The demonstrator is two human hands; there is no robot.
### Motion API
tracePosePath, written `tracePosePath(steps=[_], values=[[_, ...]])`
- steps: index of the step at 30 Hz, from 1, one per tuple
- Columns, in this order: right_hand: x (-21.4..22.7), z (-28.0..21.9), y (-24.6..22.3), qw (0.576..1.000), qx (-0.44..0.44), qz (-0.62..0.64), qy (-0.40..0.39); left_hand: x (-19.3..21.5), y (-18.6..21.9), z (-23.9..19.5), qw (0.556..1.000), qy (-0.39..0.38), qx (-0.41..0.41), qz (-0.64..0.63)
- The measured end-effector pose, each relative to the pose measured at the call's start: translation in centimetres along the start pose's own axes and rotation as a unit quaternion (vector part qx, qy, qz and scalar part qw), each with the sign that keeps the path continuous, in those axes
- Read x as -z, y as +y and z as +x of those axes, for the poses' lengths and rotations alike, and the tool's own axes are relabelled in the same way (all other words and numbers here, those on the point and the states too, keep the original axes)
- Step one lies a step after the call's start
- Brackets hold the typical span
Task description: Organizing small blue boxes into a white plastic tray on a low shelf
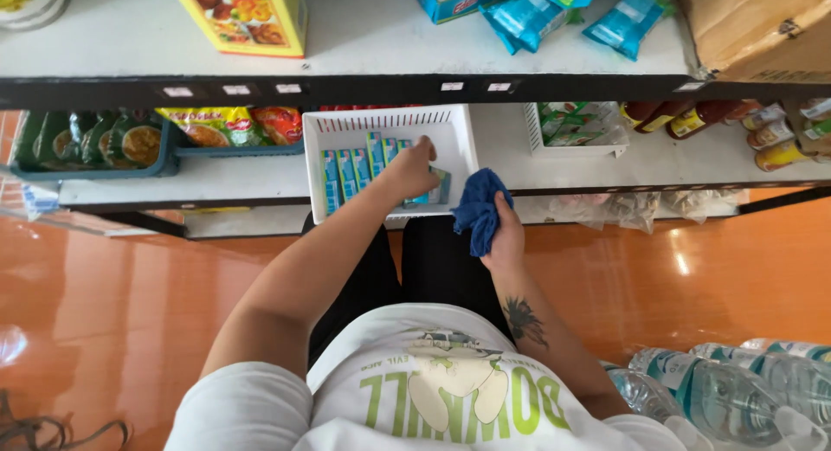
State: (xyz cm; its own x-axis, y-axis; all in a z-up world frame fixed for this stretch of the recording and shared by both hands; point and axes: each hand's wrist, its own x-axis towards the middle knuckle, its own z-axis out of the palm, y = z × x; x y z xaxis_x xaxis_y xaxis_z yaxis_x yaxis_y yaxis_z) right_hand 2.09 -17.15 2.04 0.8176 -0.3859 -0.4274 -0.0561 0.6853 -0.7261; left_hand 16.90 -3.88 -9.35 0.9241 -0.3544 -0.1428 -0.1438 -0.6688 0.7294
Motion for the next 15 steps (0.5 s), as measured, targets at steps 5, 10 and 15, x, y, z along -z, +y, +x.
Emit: tracePosePath(steps=[5,10,15], values=[[1.7,3.1,1.7,0.997,0.044,-0.060,0.015,3.5,1.9,-7.4,0.965,0.083,0.080,-0.235],[-1.0,2.0,3.6,0.904,0.295,-0.304,-0.060,4.3,7.5,-12.8,0.599,0.130,0.255,-0.748],[-1.5,0.2,6.2,0.627,0.551,-0.501,-0.229,2.5,6.3,-13.2,0.540,0.145,0.134,-0.818]])
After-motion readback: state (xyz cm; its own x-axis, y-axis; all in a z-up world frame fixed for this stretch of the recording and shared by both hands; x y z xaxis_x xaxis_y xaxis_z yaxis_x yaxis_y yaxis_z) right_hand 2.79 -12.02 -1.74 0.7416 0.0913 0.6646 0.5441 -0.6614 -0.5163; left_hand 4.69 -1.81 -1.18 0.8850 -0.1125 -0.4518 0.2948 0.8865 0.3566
